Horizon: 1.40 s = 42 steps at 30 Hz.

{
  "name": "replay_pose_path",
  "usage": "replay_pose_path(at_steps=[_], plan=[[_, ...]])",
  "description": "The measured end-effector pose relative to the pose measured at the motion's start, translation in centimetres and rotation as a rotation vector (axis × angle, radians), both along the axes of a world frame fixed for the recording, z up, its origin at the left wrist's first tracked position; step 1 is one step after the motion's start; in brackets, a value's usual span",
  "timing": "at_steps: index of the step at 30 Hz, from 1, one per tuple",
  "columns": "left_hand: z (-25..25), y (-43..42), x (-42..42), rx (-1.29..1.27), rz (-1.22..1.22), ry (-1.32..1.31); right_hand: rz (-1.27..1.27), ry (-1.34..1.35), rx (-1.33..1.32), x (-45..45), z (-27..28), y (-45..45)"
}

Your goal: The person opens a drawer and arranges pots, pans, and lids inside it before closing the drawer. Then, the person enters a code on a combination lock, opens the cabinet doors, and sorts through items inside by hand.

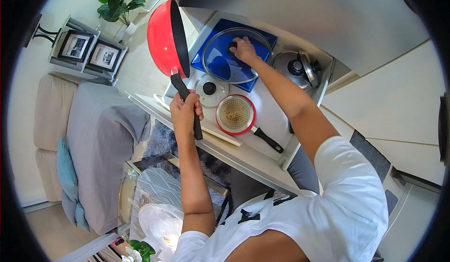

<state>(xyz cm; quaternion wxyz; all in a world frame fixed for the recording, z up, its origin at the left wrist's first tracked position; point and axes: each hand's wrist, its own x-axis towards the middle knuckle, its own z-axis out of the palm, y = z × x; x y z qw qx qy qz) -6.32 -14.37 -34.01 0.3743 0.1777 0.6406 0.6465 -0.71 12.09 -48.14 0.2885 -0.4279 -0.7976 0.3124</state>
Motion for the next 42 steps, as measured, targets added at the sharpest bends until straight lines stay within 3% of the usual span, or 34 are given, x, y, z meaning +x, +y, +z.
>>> replay_pose_path(at_steps=[2, 9, 18, 23, 29, 37, 42], plan=[[0.1, 0.0, 0.3, 0.013, 0.019, -0.014, 0.008, -0.314, -0.010, -1.5, 0.3, 0.7], [0.0, 0.0, 0.5, -0.019, 0.046, 0.009, 0.206, -0.580, 0.031, -3.3, -0.1, 3.0], [-0.1, 0.0, 0.5, -0.023, 0.040, 0.048, 0.299, -0.377, 0.216, -0.7, 4.0, 1.4], [-0.3, -0.1, 0.5, -0.019, 0.064, 0.028, 0.320, -0.272, 0.391, 4.5, 8.1, -1.5], [-0.9, -0.2, 0.0, -0.008, 0.051, -0.006, 0.362, -0.245, 0.396, 11.9, 13.3, -5.7], [-1.2, -0.1, 0.7, -0.034, 0.032, 0.036, 0.357, -0.207, 0.277, 19.7, 16.9, -11.9], [-0.4, -0.9, 3.8, -0.097, 0.045, 0.094, 0.182, -0.051, 0.057, 25.1, 17.9, -13.9]])
